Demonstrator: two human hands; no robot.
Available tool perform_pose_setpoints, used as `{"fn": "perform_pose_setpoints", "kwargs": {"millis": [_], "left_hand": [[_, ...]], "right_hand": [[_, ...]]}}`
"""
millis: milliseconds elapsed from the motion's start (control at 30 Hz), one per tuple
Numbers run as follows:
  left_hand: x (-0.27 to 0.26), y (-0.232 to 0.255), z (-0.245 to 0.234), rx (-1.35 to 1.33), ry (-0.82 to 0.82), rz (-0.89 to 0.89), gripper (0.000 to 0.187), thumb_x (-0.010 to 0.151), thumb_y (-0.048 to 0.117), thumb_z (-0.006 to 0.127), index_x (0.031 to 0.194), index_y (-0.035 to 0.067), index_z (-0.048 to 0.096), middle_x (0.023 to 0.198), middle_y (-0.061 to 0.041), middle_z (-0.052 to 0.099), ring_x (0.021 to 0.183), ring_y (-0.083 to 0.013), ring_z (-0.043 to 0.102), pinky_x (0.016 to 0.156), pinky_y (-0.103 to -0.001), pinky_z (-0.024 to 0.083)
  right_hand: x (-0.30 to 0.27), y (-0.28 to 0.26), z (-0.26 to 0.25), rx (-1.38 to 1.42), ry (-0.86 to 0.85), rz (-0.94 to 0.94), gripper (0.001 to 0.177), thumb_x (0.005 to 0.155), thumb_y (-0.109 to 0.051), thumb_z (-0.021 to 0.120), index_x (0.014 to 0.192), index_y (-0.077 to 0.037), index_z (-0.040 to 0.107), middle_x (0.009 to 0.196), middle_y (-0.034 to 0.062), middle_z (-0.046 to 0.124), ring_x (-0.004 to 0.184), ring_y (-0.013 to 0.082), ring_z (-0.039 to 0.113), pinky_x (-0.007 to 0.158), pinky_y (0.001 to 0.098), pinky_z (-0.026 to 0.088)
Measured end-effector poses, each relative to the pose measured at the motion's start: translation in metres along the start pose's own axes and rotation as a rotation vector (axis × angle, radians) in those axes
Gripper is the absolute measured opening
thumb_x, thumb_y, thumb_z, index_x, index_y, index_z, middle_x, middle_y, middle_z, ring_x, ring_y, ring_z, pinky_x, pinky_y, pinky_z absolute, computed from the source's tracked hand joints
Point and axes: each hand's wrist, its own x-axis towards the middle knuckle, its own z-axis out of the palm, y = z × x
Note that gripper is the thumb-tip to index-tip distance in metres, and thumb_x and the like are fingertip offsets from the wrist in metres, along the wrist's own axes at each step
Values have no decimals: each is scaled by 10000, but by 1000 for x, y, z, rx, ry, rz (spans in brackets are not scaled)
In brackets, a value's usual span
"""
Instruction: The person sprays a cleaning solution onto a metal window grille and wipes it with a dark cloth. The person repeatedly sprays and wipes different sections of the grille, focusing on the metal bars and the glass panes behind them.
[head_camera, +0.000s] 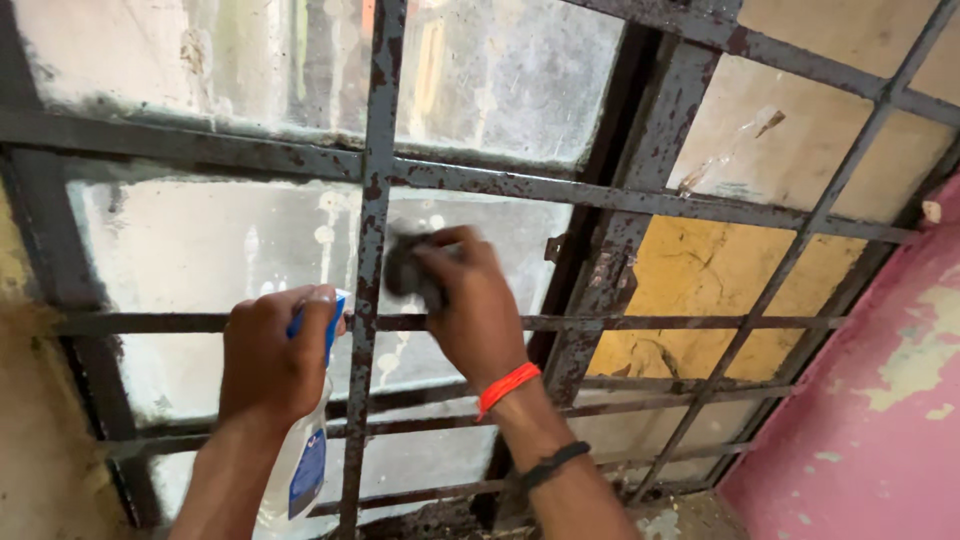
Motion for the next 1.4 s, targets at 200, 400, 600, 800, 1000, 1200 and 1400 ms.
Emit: {"fn": "perform_pose_setpoints", "kwargs": {"millis": [200, 400, 600, 800, 1000, 1200, 1400], "left_hand": [[1, 0, 0, 8, 22, 7, 518, 924, 430, 466, 700, 38, 721, 568, -187, 626, 559, -360, 649, 601, -470, 483], [0, 0, 2, -44, 70, 67, 514, 933, 414, 470, 690, 20, 694, 569, -200, 622, 567, -357, 652, 611, -453, 492], [-9, 1, 3, -56, 38, -17, 506, 934, 403, 469, 693, 5, 668, 561, -211, 598, 544, -365, 634, 590, -460, 476], [-5, 3, 7, -41, 125, 135, 514, 959, 392, 446, 700, 2, 658, 623, -204, 617, 594, -372, 624, 633, -466, 473], [-7, 2, 6, -41, 50, 54, 502, 938, 404, 443, 765, 5, 695, 658, -198, 669, 628, -373, 662, 651, -454, 500], [-4, 0, 7, -30, 25, 23, 520, 950, 409, 432, 776, 9, 716, 679, -192, 688, 637, -362, 675, 676, -441, 513], [-3, 1, 1, 26, -34, 12, 511, 970, 398, 435, 762, 9, 693, 586, -197, 613, 571, -364, 633, 629, -450, 484]], "right_hand": [[15, 13, -13, 92, 211, 280, 284, 706, 56, 702, 983, -4, 712, 1103, 144, 669, 956, 300, 710, 848, 375, 586], [2, -12, 17, -39, 122, 4, 301, 713, 86, 701, 992, -8, 763, 1055, 158, 698, 954, 366, 667, 815, 402, 539], [15, 32, -17, 7, 215, 125, 316, 701, 69, 700, 1010, 18, 744, 1037, 184, 685, 945, 355, 698, 857, 374, 558], [5, 14, -10, 21, 25, 140, 337, 681, 64, 703, 1003, -15, 767, 1079, 159, 712, 946, 366, 697, 831, 397, 554], [-5, 27, -39, -90, 312, 236, 364, 764, 67, 695, 1127, 32, 695, 1180, 189, 652, 1085, 404, 641, 953, 450, 526], [-28, -9, -45, -134, 262, -41, 545, 681, 100, 628, 1218, 3, 641, 1336, 187, 608, 1245, 431, 591, 1078, 458, 494], [-30, -2, -41, 61, -35, -33, 502, 753, 67, 612, 1248, -16, 613, 1254, 196, 623, 1176, 453, 597, 1012, 494, 477]]}}
